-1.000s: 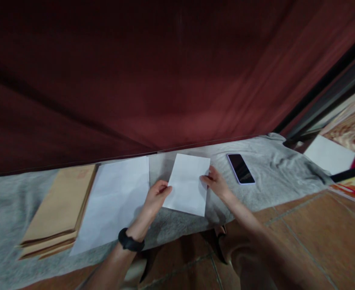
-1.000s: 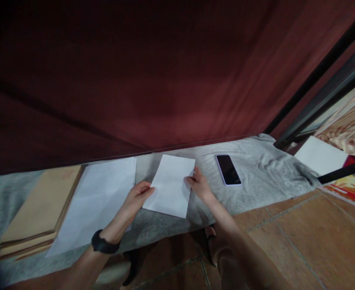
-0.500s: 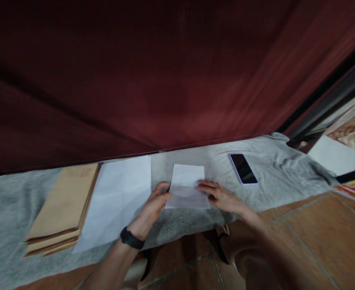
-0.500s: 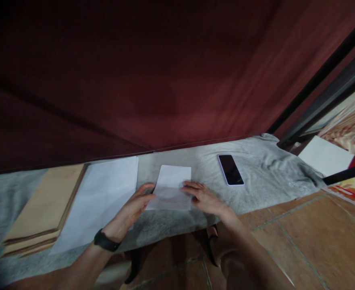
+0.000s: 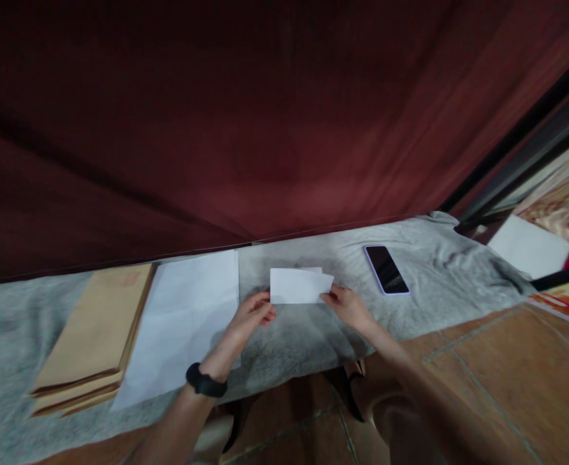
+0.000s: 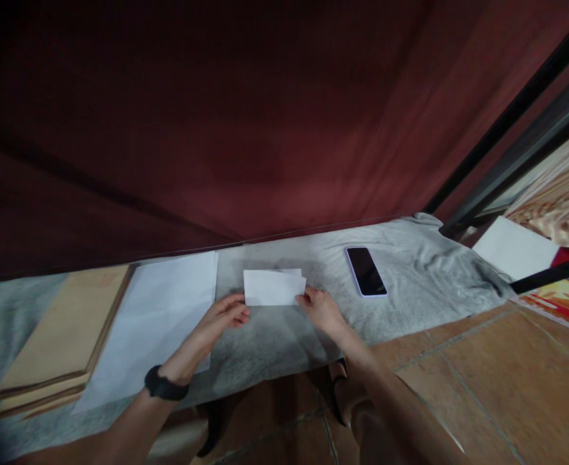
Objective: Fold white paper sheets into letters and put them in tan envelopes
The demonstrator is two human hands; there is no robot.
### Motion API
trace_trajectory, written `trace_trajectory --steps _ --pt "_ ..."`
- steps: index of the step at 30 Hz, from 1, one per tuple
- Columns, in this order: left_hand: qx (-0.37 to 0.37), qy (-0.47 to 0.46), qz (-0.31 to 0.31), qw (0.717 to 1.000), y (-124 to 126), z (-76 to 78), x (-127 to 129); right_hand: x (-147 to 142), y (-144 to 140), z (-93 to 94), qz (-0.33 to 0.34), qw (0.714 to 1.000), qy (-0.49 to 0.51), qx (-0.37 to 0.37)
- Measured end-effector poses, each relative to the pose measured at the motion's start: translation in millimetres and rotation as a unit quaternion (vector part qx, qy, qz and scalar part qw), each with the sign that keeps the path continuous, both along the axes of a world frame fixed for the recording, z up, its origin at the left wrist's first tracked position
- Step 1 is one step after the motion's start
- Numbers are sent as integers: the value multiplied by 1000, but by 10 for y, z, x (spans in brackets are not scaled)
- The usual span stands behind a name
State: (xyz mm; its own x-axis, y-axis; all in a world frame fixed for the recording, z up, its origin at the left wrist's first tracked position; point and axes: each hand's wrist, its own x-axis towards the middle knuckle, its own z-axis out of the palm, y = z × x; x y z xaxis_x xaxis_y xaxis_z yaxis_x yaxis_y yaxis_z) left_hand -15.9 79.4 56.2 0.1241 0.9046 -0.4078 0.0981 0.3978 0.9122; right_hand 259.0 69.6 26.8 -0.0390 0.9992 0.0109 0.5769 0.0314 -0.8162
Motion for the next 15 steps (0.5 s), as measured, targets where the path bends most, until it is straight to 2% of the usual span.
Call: trace_trajectory --steps 2,6,15 --pt "49 90 -19 995 30 -62 38 -35 33 -25 -18 999 -31 13" --pt "124 244 -49 961 85 -123 104 -109 54 -21 -46 993 -109 -7" --pt "104 372 -58 921 178 -35 169 -259 10 84 -61 973 -216 -45"
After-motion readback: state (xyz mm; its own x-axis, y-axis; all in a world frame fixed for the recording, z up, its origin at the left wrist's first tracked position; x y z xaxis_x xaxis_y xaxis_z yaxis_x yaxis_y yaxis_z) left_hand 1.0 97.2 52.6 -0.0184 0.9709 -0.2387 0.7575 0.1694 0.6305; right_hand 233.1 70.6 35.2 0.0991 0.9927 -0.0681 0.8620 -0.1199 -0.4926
